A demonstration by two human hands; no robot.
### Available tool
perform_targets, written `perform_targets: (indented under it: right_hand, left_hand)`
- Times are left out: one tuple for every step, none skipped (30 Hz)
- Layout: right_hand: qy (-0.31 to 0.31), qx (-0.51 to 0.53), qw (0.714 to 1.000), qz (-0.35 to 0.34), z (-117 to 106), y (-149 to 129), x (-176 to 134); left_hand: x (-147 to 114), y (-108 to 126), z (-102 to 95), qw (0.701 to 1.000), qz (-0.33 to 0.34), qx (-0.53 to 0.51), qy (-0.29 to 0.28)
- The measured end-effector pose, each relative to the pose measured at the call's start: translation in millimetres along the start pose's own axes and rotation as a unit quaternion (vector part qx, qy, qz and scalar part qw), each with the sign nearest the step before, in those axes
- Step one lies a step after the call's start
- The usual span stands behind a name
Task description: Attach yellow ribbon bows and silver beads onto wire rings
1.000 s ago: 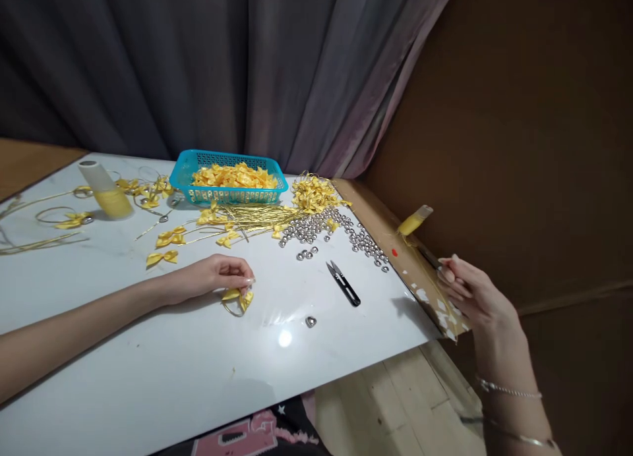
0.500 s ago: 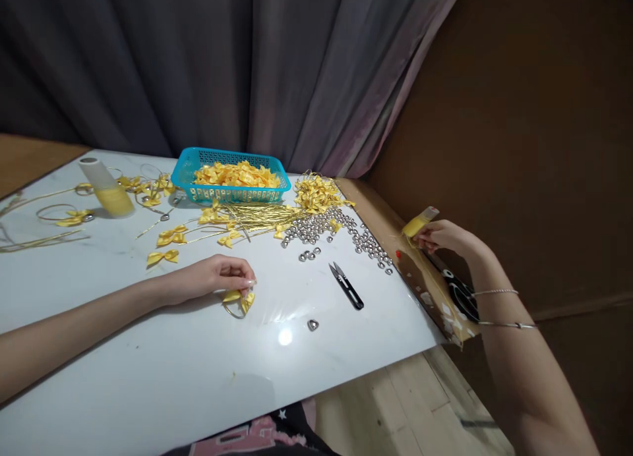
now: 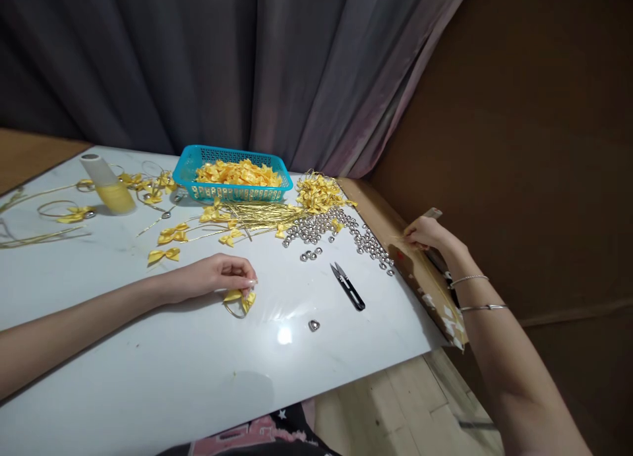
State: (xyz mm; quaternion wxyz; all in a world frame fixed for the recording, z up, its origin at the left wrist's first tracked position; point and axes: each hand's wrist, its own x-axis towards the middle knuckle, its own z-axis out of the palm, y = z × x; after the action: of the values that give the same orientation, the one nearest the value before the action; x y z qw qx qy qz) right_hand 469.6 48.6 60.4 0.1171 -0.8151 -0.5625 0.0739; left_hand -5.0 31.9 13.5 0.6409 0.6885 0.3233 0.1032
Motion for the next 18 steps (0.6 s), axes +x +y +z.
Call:
perform_targets:
  right_hand:
    - [-0.028,-0.026,0.999,0.008,1,-2,2]
    - [-0.064,-0.054,0.996,0.019,2,-3,4]
    - [-0.098,-0.081,0.991,0.029,3,-4,6]
    - [-0.118,-0.105,0.987,0.035,4,-6,8]
    - [-0.131,-0.126,0.983,0.038,5,-7,9]
    - [-0.140,-0.144,0.979,0.040,6,-8,10]
    - [-0.148,-0.161,0.975,0.041,7,-9,11]
    - [-0.153,-0.175,0.972,0.041,8,-10,11]
    - [-0.156,-0.188,0.969,0.042,9,-10,11]
    - [-0.158,-0.200,0.966,0.041,10,-11,11]
    - [-0.159,-0.210,0.964,0.041,10,-12,12]
    - [-0.159,-0.220,0.962,0.040,11,-13,12]
    - [-0.158,-0.228,0.960,0.039,12,-14,11]
    - [-0.155,-0.235,0.959,0.038,12,-15,11]
    - [-0.151,-0.242,0.958,0.036,13,-15,11]
    - [-0.147,-0.247,0.957,0.035,14,-16,10]
    - [-0.142,-0.252,0.957,0.034,15,-16,9]
    - [-0.138,-0.256,0.956,0.032,16,-17,8]
  left_hand:
    - [0,0,-0.1,1.000,0.001,-0.001,-0.001]
    - [0,0,-0.1,1.000,0.003,-0.002,-0.002]
    - [0,0,-0.2,1.000,0.004,-0.003,-0.003]
    - [0,-1,-0.2,1.000,0.004,-0.003,-0.003]
    - [0,-1,-0.2,1.000,0.004,-0.004,-0.003]
    - [0,-1,-0.2,1.000,0.004,-0.003,-0.003]
    - [0,-2,-0.3,1.000,0.004,-0.002,-0.002]
    - [0,-2,-0.4,1.000,0.005,0.000,0.000]
    - [0,-2,-0.5,1.000,0.005,0.002,0.001]
    - [0,-2,-0.7,1.000,0.005,0.004,0.002]
    - [0,-1,-0.8,1.000,0.004,0.008,0.002]
    - [0,-1,-1.0,1.000,0.004,0.011,0.003]
    - [0,-1,-1.1,1.000,0.003,0.015,0.003]
    - [0,0,-1.2,1.000,0.003,0.017,0.003]
    - [0,0,-1.1,1.000,0.003,0.017,0.001]
    - [0,0,-1.0,1.000,0.002,0.015,0.000]
    - [0,0,-0.8,1.000,0.001,0.012,-0.001]
    - [0,0,-0.6,1.000,0.001,0.008,-0.003]
